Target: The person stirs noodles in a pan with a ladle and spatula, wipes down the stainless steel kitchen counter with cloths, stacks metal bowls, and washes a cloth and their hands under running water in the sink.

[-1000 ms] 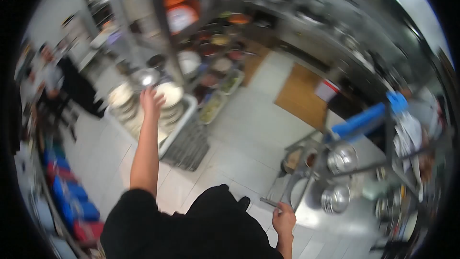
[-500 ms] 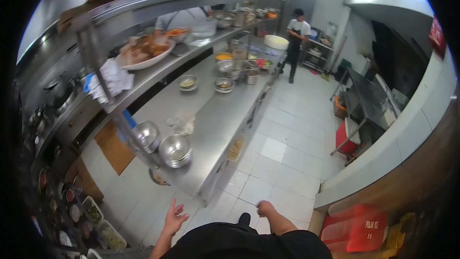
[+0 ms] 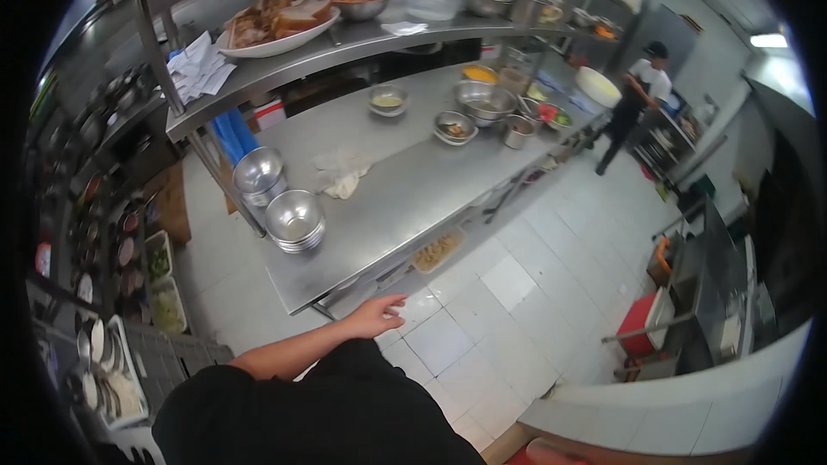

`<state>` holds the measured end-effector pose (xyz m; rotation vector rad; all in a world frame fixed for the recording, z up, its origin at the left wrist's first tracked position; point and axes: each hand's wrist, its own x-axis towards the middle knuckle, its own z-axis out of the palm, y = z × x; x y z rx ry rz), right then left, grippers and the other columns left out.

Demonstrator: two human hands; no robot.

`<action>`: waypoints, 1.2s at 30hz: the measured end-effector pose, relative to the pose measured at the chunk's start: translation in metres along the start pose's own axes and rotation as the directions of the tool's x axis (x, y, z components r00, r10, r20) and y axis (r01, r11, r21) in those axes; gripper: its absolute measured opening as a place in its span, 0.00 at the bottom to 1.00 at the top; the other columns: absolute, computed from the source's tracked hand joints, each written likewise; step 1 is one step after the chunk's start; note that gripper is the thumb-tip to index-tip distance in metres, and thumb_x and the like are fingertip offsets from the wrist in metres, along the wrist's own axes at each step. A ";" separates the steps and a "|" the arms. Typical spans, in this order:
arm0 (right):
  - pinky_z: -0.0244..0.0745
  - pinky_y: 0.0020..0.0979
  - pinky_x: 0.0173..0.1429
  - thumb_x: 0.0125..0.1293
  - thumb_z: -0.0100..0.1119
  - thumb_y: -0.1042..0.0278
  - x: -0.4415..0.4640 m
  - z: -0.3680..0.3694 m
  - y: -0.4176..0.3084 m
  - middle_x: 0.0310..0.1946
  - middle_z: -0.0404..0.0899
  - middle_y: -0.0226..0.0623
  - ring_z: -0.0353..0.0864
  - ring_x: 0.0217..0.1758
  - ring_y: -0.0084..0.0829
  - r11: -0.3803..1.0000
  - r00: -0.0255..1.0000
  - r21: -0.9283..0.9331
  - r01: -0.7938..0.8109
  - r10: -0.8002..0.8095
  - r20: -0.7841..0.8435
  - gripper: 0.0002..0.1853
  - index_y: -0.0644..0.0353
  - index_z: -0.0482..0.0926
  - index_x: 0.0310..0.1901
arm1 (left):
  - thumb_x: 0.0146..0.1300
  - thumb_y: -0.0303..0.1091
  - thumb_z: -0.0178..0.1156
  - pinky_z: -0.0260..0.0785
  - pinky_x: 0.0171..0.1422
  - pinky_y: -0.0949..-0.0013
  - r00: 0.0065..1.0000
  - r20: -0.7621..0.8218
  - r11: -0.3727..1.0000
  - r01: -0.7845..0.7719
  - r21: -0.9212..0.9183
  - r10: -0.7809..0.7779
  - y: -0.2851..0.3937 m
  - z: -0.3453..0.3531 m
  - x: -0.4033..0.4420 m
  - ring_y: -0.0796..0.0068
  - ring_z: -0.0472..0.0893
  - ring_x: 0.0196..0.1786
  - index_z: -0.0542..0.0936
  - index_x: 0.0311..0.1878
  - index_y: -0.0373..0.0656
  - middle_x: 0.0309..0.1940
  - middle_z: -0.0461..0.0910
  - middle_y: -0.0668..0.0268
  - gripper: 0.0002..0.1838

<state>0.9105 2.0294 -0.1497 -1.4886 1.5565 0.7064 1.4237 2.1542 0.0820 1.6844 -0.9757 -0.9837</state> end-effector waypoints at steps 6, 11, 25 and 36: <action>0.79 0.43 0.43 0.62 0.60 0.60 0.027 -0.066 -0.098 0.31 0.85 0.46 0.85 0.35 0.39 0.965 0.977 0.178 0.193 -0.172 -0.126 0.13 0.62 0.86 0.34 | 0.60 0.43 0.69 0.57 0.79 0.57 0.938 -0.346 0.968 0.073 0.239 0.015 0.019 -0.075 0.133 0.50 0.65 0.75 0.66 0.73 0.40 0.72 0.67 0.48 0.40; 0.79 0.44 0.45 0.62 0.60 0.60 0.059 -0.114 -0.109 0.32 0.85 0.48 0.85 0.37 0.41 0.958 0.976 0.235 0.163 -0.122 -0.179 0.14 0.63 0.86 0.35 | 0.63 0.54 0.62 0.46 0.82 0.45 0.651 -0.744 0.798 0.525 0.296 -0.153 0.014 -0.210 0.270 0.47 0.50 0.82 0.56 0.80 0.55 0.80 0.50 0.50 0.45; 0.75 0.40 0.65 0.57 0.64 0.56 0.154 -0.279 -0.193 0.52 0.83 0.55 0.82 0.60 0.48 0.928 0.906 -0.140 0.345 -0.368 -0.208 0.28 0.60 0.82 0.58 | 0.65 0.52 0.59 0.33 0.83 0.39 0.746 -0.643 0.604 0.437 0.666 0.170 -0.033 -0.178 0.465 0.46 0.50 0.81 0.72 0.71 0.48 0.78 0.57 0.52 0.33; 0.81 0.41 0.52 0.73 0.52 0.52 0.139 -0.400 -0.561 0.49 0.85 0.42 0.86 0.49 0.36 0.713 0.722 0.251 0.654 -0.688 0.075 0.24 0.58 0.76 0.63 | 0.66 0.46 0.62 0.69 0.64 0.54 0.911 -0.327 0.959 0.192 -0.206 -0.253 0.071 0.013 0.481 0.49 0.79 0.59 0.79 0.60 0.45 0.55 0.81 0.51 0.23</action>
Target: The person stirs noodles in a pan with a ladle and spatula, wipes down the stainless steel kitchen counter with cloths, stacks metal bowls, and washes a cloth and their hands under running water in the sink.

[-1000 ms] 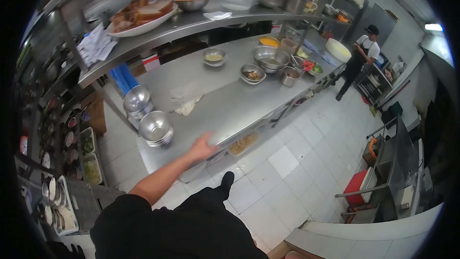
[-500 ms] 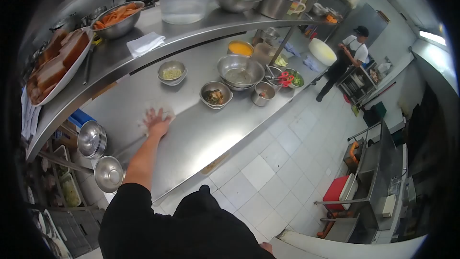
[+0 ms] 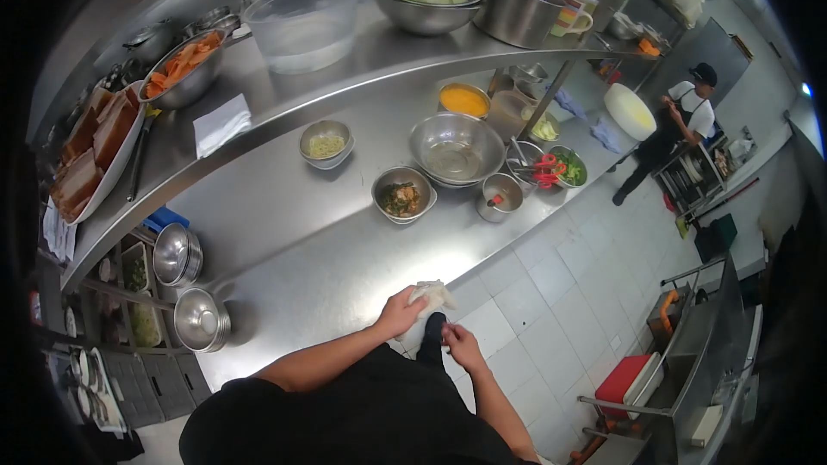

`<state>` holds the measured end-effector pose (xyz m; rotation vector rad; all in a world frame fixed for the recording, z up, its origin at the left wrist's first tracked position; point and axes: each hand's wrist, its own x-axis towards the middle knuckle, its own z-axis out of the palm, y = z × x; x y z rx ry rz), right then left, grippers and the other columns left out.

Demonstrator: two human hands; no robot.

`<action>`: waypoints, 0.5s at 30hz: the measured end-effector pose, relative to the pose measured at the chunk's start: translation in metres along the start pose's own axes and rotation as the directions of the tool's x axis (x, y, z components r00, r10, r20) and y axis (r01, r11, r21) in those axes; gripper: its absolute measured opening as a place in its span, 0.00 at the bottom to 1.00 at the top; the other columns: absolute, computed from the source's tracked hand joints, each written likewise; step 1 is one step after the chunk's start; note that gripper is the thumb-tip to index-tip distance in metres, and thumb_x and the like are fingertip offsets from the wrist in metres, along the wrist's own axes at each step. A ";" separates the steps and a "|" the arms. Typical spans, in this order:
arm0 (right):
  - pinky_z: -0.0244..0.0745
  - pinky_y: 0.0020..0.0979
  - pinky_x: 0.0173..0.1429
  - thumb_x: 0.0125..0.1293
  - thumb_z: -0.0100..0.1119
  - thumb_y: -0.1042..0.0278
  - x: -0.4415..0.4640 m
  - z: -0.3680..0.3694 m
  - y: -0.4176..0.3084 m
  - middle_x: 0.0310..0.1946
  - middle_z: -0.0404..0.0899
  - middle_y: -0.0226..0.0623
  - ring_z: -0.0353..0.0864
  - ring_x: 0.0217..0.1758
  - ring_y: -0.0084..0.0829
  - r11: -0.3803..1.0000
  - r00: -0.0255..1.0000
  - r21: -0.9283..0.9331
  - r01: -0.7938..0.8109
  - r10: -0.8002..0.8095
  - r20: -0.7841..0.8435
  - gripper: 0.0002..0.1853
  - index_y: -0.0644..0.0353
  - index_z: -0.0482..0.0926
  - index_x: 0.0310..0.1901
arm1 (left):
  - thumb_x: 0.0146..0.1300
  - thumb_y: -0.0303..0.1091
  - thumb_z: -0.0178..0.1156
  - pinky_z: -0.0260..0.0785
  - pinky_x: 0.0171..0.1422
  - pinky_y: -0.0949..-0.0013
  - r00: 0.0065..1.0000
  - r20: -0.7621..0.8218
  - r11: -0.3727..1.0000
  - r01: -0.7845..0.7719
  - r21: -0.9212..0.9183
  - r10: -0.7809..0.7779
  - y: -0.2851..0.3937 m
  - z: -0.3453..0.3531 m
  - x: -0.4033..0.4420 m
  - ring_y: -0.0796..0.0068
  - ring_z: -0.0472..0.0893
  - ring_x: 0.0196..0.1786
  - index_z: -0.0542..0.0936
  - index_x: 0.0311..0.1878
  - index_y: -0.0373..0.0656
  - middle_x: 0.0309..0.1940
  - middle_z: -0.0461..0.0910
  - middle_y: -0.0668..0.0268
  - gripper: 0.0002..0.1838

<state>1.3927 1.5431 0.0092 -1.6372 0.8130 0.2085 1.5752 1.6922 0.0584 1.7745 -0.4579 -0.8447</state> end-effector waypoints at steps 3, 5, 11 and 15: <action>0.82 0.44 0.49 0.77 0.42 0.48 0.012 -0.016 -0.068 0.53 0.81 0.36 0.84 0.50 0.33 0.772 0.973 0.617 -0.153 0.010 0.230 0.27 0.55 0.68 0.69 | 0.70 0.49 0.57 0.71 0.62 0.54 0.992 0.038 0.992 -0.117 -0.038 0.119 0.020 0.026 0.008 0.45 0.79 0.60 0.74 0.66 0.44 0.56 0.80 0.47 0.27; 0.82 0.43 0.51 0.78 0.40 0.47 0.028 -0.035 -0.086 0.55 0.79 0.39 0.83 0.52 0.35 0.708 0.941 0.677 -0.201 -0.053 0.335 0.28 0.56 0.65 0.71 | 0.71 0.48 0.58 0.70 0.64 0.59 0.983 0.061 0.985 -0.173 0.024 0.171 0.047 0.033 0.009 0.54 0.79 0.60 0.72 0.68 0.44 0.56 0.81 0.50 0.28; 0.77 0.37 0.61 0.77 0.43 0.54 0.062 -0.071 -0.144 0.59 0.77 0.40 0.80 0.58 0.38 0.889 0.900 0.432 0.151 -0.304 0.311 0.26 0.59 0.66 0.70 | 0.67 0.37 0.64 0.67 0.69 0.63 0.981 -0.024 0.963 -0.186 0.194 0.194 0.106 0.030 0.009 0.63 0.76 0.67 0.68 0.72 0.44 0.62 0.78 0.54 0.31; 0.65 0.50 0.71 0.70 0.53 0.53 0.073 -0.091 -0.200 0.71 0.65 0.50 0.67 0.72 0.50 0.690 0.746 -0.331 0.643 -0.469 0.472 0.28 0.46 0.69 0.71 | 0.62 0.33 0.65 0.71 0.65 0.56 0.870 -0.427 0.968 -0.210 0.134 0.248 0.079 0.028 0.000 0.54 0.78 0.64 0.72 0.68 0.42 0.59 0.80 0.52 0.30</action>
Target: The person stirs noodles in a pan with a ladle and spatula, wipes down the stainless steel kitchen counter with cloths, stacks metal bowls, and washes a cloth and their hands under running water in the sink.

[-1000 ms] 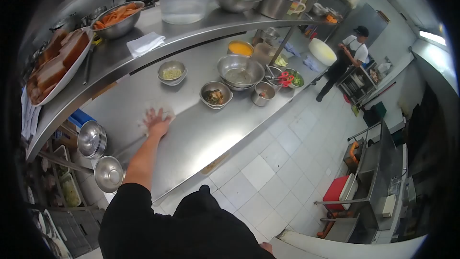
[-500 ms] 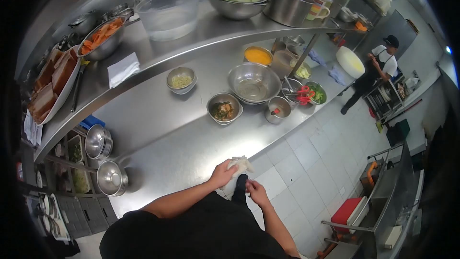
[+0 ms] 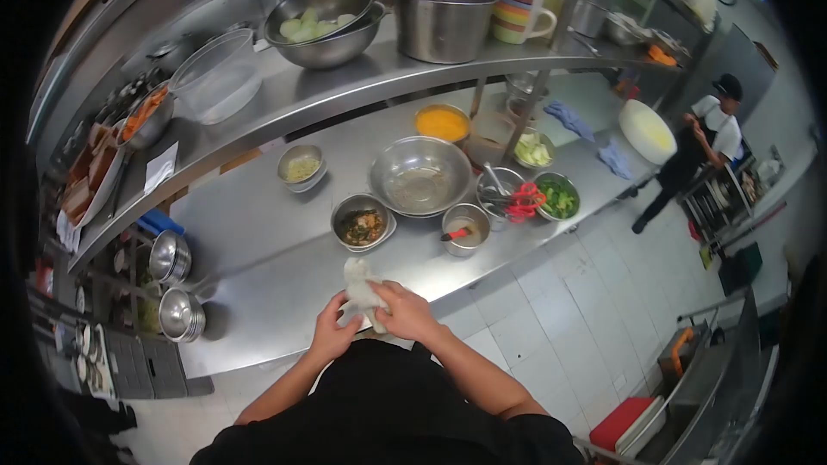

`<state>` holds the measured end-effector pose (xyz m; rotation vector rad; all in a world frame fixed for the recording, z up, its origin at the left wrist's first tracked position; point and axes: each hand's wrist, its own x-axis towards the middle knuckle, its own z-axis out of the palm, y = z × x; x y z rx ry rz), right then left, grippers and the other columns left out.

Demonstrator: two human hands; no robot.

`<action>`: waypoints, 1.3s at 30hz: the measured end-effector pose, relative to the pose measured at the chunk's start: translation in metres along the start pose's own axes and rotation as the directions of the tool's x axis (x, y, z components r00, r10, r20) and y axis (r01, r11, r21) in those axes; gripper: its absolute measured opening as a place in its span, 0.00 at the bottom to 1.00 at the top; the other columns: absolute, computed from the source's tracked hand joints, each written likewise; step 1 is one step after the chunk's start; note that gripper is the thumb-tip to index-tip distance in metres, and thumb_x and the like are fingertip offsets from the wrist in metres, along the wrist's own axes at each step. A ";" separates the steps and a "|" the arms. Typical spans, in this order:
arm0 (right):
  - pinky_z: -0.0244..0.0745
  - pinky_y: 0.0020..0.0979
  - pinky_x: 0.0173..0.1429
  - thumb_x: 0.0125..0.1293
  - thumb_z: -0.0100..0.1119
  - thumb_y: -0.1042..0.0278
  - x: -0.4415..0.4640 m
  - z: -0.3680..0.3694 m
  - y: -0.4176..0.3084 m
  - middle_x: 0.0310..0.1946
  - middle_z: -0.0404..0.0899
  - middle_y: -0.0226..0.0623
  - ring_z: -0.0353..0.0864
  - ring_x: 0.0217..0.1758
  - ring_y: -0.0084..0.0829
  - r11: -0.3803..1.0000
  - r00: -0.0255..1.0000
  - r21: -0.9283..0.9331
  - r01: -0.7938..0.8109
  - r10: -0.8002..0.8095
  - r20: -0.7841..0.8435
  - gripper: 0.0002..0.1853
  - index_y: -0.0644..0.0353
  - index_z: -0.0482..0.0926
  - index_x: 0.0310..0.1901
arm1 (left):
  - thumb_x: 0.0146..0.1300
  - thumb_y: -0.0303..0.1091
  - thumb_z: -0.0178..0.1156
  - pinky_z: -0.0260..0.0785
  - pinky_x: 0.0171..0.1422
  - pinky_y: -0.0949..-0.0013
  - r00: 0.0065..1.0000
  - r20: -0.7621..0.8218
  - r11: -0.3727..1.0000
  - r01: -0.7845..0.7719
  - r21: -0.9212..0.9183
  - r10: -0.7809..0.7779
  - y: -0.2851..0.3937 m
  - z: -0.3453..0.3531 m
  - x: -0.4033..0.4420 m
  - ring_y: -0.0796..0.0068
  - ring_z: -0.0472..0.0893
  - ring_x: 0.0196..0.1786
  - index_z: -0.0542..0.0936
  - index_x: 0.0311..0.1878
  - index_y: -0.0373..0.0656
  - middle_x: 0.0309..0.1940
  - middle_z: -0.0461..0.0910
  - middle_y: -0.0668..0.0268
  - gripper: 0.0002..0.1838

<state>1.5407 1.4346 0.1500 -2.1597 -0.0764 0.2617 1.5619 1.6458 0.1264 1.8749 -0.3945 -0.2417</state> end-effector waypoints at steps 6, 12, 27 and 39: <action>0.36 0.72 0.76 0.66 0.52 0.36 0.045 0.050 0.061 0.81 0.45 0.47 0.39 0.82 0.64 0.689 0.942 -0.645 0.332 -0.199 0.272 0.37 0.32 0.61 0.76 | 0.63 0.33 0.64 0.72 0.64 0.57 0.884 -0.318 0.937 0.346 -0.049 -0.343 -0.065 -0.018 -0.083 0.61 0.81 0.61 0.77 0.62 0.40 0.56 0.83 0.55 0.24; 0.36 0.73 0.76 0.68 0.49 0.36 0.061 0.065 0.055 0.80 0.46 0.48 0.43 0.82 0.60 0.638 0.943 -0.704 0.312 -0.297 0.148 0.37 0.37 0.61 0.76 | 0.63 0.38 0.64 0.76 0.60 0.59 0.805 -0.378 0.813 0.551 0.189 -0.458 -0.128 -0.011 -0.198 0.54 0.85 0.54 0.81 0.56 0.37 0.49 0.85 0.51 0.21; 0.44 0.65 0.78 0.73 0.48 0.50 0.033 0.045 0.093 0.78 0.53 0.47 0.48 0.81 0.54 0.556 0.927 -0.770 0.313 -0.356 0.120 0.31 0.45 0.62 0.75 | 0.58 0.41 0.64 0.78 0.41 0.58 -0.224 -0.252 -0.077 0.871 -0.486 -0.941 -0.208 0.170 -0.582 0.59 0.87 0.34 0.86 0.37 0.32 0.34 0.87 0.51 0.18; 0.40 0.71 0.75 0.70 0.47 0.43 0.020 0.050 0.097 0.79 0.48 0.53 0.45 0.81 0.60 0.379 0.816 -0.748 0.545 -0.447 0.368 0.39 0.54 0.57 0.77 | 0.55 0.49 0.66 0.73 0.64 0.56 -0.107 -0.434 0.232 0.717 -0.657 -0.895 -0.170 0.292 -0.512 0.50 0.82 0.58 0.86 0.49 0.35 0.51 0.84 0.46 0.27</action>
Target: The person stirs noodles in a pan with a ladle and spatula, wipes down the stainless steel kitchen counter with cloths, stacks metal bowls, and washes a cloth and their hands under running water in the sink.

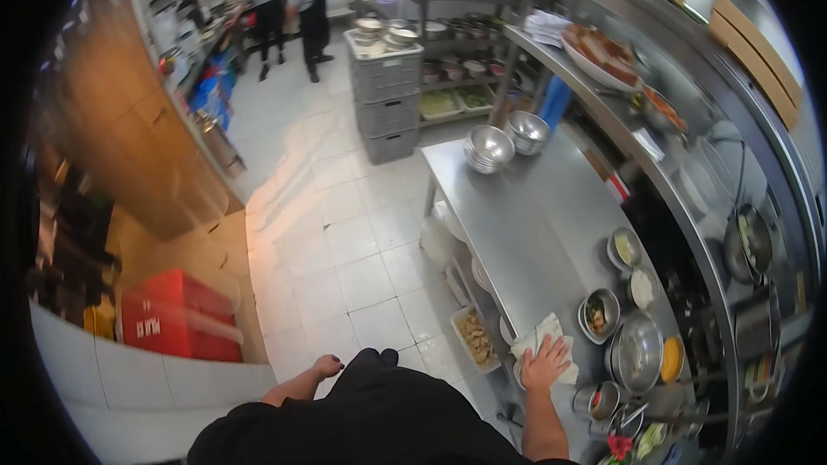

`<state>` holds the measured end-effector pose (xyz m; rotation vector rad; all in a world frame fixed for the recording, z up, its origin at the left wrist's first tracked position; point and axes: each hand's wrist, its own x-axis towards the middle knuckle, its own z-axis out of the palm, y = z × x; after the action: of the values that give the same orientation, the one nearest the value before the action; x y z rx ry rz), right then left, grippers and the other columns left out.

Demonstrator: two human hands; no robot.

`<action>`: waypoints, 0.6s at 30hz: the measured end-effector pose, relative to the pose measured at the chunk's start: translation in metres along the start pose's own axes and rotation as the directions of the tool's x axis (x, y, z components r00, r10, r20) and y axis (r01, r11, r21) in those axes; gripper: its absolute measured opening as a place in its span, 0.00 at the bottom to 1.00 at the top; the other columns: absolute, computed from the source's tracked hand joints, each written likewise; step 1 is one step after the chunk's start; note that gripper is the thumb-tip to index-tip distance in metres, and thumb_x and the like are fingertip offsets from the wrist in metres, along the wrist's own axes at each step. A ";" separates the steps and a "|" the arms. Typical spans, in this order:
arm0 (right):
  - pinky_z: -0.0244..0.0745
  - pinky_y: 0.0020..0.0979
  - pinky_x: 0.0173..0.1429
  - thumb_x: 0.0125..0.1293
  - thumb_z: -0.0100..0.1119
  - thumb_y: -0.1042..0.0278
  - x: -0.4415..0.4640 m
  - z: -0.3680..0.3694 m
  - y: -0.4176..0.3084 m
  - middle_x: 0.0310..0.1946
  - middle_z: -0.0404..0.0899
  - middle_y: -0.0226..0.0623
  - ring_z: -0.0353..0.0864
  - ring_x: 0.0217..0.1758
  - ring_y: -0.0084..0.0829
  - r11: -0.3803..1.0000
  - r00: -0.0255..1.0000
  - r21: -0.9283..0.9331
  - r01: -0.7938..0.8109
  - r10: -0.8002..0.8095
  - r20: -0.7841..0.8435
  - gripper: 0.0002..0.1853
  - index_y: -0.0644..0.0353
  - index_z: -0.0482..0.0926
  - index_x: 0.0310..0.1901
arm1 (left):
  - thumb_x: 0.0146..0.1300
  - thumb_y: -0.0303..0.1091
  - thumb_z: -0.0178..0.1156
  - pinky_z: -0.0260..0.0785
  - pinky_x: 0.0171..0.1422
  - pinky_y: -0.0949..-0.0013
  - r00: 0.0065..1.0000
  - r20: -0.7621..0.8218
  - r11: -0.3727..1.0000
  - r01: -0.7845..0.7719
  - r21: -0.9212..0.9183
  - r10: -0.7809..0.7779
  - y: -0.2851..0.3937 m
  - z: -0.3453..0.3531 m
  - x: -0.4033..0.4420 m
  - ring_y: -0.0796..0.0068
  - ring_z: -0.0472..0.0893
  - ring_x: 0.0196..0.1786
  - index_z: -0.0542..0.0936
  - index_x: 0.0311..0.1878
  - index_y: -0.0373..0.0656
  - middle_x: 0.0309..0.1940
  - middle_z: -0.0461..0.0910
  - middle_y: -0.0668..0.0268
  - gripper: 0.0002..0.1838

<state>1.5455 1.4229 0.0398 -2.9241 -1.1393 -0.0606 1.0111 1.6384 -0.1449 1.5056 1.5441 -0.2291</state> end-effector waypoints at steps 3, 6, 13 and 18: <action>0.38 0.70 0.76 0.67 0.50 0.37 0.001 -0.012 0.011 0.79 0.48 0.53 0.44 0.81 0.59 0.993 0.993 0.022 0.114 -0.115 0.029 0.43 0.55 0.57 0.77 | 0.56 0.47 0.62 0.73 0.65 0.55 0.993 -0.011 0.991 0.115 0.060 -0.115 -0.006 0.010 -0.023 0.48 0.81 0.59 0.86 0.50 0.36 0.53 0.83 0.46 0.25; 0.38 0.70 0.76 0.63 0.54 0.34 -0.002 -0.018 0.021 0.79 0.49 0.53 0.45 0.81 0.59 0.979 0.979 0.027 0.201 -0.201 0.010 0.47 0.54 0.58 0.77 | 0.57 0.45 0.61 0.73 0.64 0.57 0.979 -0.039 0.962 0.204 0.180 -0.200 -0.002 0.036 -0.040 0.51 0.81 0.59 0.86 0.51 0.39 0.54 0.83 0.49 0.24; 0.42 0.68 0.76 0.60 0.58 0.36 -0.009 -0.012 0.034 0.78 0.50 0.53 0.48 0.80 0.58 0.973 0.971 0.036 0.229 -0.225 -0.079 0.47 0.55 0.59 0.76 | 0.58 0.49 0.58 0.72 0.66 0.55 0.997 -0.077 0.993 -0.010 0.118 0.019 0.048 0.126 -0.099 0.48 0.80 0.60 0.85 0.51 0.36 0.55 0.82 0.46 0.27; 0.46 0.66 0.75 0.62 0.61 0.45 -0.028 -0.016 0.042 0.78 0.51 0.52 0.52 0.79 0.56 0.952 0.948 0.053 0.301 -0.293 -0.122 0.44 0.55 0.58 0.76 | 0.58 0.48 0.61 0.71 0.67 0.56 0.997 -0.046 0.998 -0.055 0.030 0.057 0.073 0.170 -0.166 0.51 0.80 0.60 0.81 0.61 0.45 0.58 0.81 0.51 0.29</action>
<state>1.5527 1.3732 0.0552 -2.6256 -1.5172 -0.1799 1.1231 1.4238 -0.0882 1.5842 1.5387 -0.1854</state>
